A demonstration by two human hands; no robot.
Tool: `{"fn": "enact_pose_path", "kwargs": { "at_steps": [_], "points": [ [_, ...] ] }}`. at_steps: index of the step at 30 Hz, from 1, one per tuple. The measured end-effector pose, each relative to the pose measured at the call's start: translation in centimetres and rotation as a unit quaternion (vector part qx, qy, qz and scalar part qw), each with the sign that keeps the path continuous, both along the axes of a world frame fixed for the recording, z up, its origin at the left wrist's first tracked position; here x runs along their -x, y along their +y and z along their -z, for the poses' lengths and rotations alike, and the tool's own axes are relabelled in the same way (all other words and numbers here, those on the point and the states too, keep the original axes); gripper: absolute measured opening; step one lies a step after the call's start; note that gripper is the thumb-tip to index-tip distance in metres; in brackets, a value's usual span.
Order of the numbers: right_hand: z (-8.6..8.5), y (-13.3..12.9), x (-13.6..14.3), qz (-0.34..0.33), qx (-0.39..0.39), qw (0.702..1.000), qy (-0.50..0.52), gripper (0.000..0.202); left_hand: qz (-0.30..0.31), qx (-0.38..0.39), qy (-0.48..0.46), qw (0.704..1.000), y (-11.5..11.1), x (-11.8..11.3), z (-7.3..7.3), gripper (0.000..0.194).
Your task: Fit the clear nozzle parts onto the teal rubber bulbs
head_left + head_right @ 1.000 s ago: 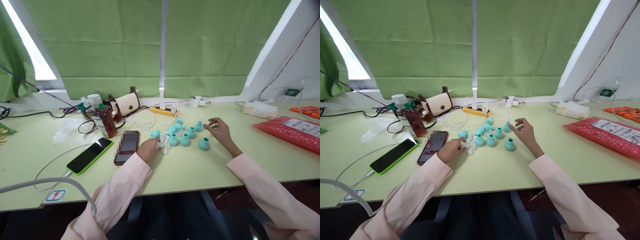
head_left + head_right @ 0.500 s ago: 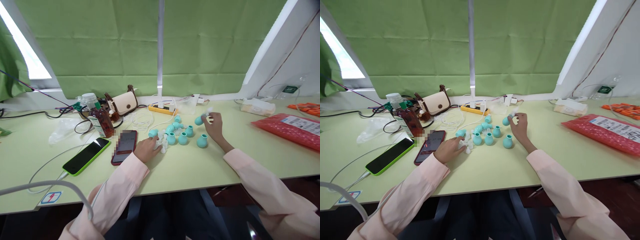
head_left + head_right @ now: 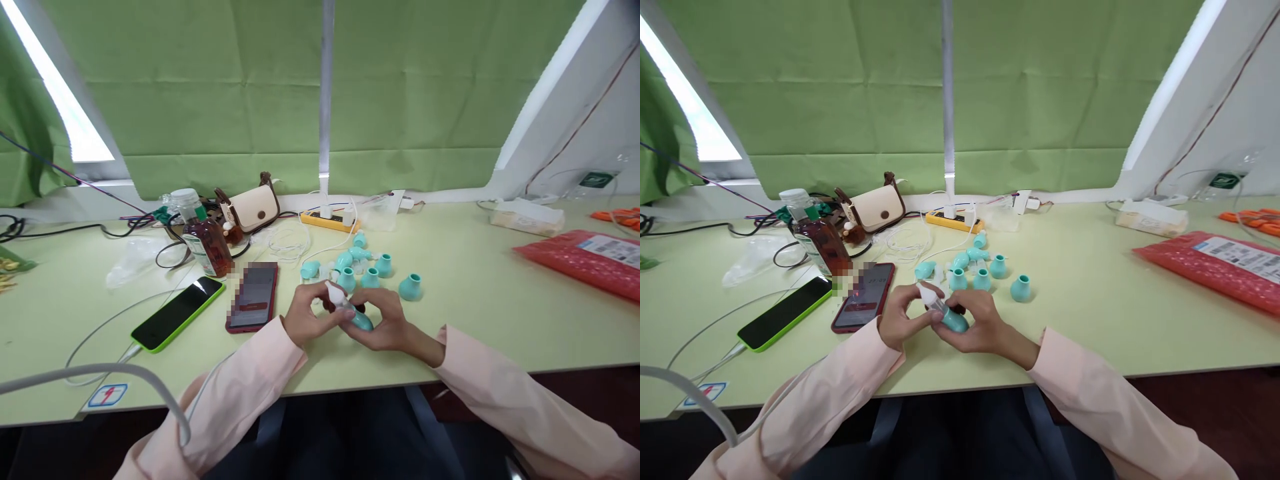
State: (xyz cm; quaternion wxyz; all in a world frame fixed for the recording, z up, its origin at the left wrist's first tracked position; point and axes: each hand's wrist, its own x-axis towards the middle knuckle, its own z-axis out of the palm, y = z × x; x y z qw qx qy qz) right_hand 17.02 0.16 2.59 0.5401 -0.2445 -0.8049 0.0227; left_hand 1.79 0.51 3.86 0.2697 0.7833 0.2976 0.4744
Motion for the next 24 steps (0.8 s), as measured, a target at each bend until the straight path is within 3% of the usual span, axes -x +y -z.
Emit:
{"fn": "enact_pose_path", "kwargs": {
  "at_steps": [3, 6, 10, 15, 21, 24],
  "points": [
    [-0.2, 0.2, -0.5, -0.036, 0.097, 0.995, 0.007, 0.018, 0.056, 0.132, -0.089, 0.986, -0.1, -0.6, 0.3, 0.016],
    [-0.4, 0.6, -1.1, -0.12, 0.243, 0.962, 0.028, 0.015, 0.09, 0.221, -0.141, 0.961, 0.3, -0.6, 0.4, 0.019],
    [-0.3, 0.8, -1.1, -0.18, 0.358, 0.912, 0.091, 0.015, 0.069, 0.277, -0.204, 0.936, 0.9, -0.5, 0.3, 0.032],
    [0.4, 0.8, -0.7, -0.105, 0.318, 0.932, 0.14, 0.015, -0.009, 0.267, -0.248, 0.931, 1.0, -0.4, 0.1, 0.027],
    [1.0, 1.2, -0.5, -0.017, 0.234, 0.964, 0.125, 0.013, -0.03, 0.257, -0.237, 0.936, 0.9, -0.5, 0.1, 0.015],
    [1.1, 1.2, -0.5, -0.014, 0.209, 0.972, 0.109, 0.011, -0.022, 0.261, -0.233, 0.937, 1.0, -0.5, 0.3, 0.011]
  ]
}}
